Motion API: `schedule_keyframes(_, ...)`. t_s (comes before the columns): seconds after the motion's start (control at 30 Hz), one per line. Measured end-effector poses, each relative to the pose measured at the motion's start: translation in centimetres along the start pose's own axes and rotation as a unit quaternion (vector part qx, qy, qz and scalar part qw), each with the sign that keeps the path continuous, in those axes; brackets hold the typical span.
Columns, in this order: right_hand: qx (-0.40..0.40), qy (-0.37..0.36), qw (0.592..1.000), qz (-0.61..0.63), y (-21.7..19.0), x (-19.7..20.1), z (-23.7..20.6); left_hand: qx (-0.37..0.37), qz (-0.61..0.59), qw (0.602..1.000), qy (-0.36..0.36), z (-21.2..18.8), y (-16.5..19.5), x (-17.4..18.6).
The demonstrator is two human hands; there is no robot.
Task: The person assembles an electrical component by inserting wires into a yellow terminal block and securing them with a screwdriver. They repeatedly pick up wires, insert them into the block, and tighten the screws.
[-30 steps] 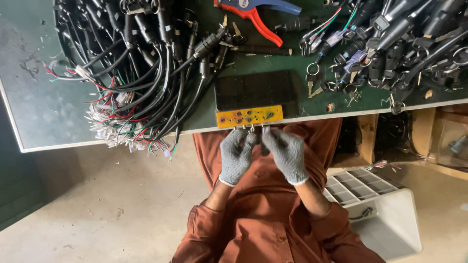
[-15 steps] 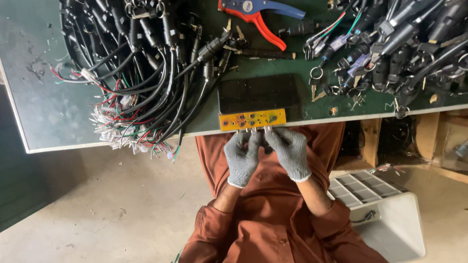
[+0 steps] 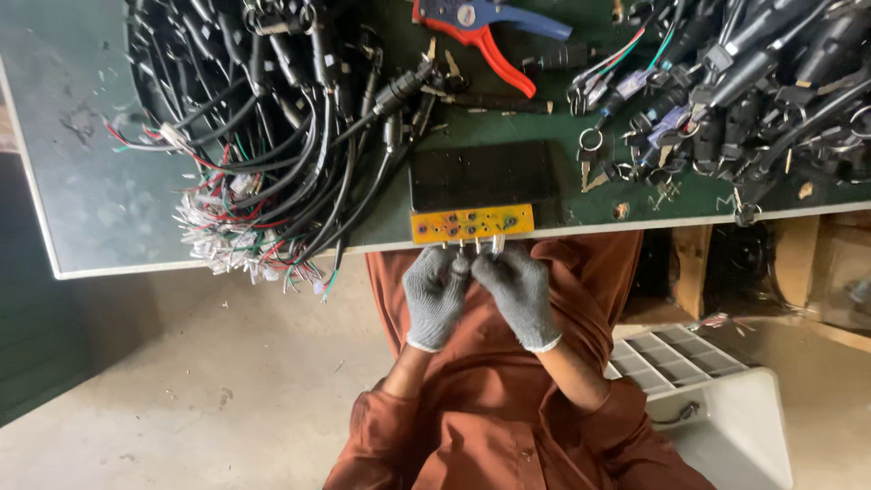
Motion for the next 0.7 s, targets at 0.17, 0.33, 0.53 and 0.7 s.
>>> schedule_keyframes(0.17,-0.013,-0.017,1.0,-0.013,0.3,-0.2,0.6,0.036,0.052,0.998,-0.027,0.1,-0.7,0.9)
schedule_keyframes(0.33,-0.014,0.05,0.998,0.029,0.3,-0.1,0.6,0.051,0.039,0.998,0.026,-0.3,-1.5,-0.2)
schedule_keyframes(0.53,-0.05,0.031,0.995,0.078,0.4,-1.4,-0.1,0.056,-0.089,0.994,0.031,-0.5,-1.6,0.8)
schedule_keyframes(0.7,-0.042,-0.04,0.997,0.053,0.2,-2.3,0.1,0.023,0.043,0.999,0.004,0.5,-0.5,2.5)
Point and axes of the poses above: each hand's wrist, its own z-axis towards the middle knuckle, its own x-axis out of the back of the hand, y = z × x, the point moved 9 cm from there along z, towards the middle knuckle, and after that the axes turned 3 degrees about -x, right-handed, at the moved point
